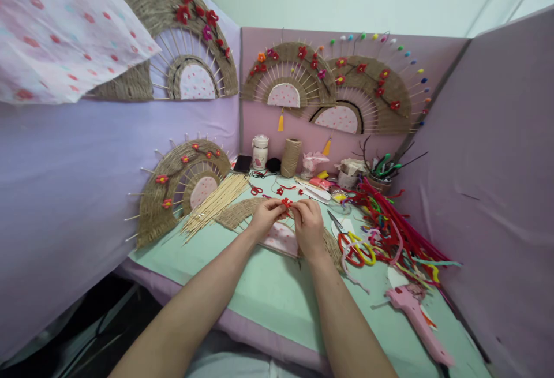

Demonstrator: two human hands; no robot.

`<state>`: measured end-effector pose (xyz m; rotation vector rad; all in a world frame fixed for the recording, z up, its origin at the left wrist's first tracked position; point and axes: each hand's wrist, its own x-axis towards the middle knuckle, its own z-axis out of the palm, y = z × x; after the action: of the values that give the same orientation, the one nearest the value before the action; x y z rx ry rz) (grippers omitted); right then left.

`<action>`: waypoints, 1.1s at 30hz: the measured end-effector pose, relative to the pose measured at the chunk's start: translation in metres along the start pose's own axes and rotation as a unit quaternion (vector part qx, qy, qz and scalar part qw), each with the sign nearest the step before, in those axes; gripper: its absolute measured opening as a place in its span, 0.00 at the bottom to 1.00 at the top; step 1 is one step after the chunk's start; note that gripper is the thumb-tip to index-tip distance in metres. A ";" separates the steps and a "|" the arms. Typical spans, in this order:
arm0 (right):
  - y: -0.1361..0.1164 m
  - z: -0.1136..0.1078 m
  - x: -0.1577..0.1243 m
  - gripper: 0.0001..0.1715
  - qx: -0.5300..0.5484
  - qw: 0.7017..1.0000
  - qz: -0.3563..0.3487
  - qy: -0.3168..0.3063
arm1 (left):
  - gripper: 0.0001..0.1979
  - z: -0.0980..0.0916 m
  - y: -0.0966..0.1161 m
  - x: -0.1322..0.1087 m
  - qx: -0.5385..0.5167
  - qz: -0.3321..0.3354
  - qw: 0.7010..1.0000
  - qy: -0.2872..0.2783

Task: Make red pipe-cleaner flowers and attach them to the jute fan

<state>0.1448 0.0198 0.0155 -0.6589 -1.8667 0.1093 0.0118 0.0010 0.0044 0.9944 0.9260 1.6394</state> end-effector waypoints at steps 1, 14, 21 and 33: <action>0.001 0.000 0.000 0.09 -0.003 1.000 -0.001 -0.004 | 0.15 0.000 0.000 0.000 0.002 -0.002 1.000 -0.004; 0.001 -0.001 0.000 0.09 0.008 1.000 -0.005 0.011 | 0.14 0.003 0.004 -0.003 -0.016 -0.013 1.000 -0.009; 0.002 -0.002 -0.001 0.07 -0.022 0.998 -0.016 0.060 | 0.11 0.007 0.006 -0.005 -0.024 -0.023 0.999 -0.017; -0.003 -0.004 -0.001 0.06 -0.041 0.995 -0.049 0.071 | 0.12 0.006 0.002 -0.003 -0.053 -0.019 0.998 -0.014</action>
<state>0.1474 0.0161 0.0174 -0.6142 -1.7699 -0.0752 0.0166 -0.0018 0.0081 0.9195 0.8267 1.6210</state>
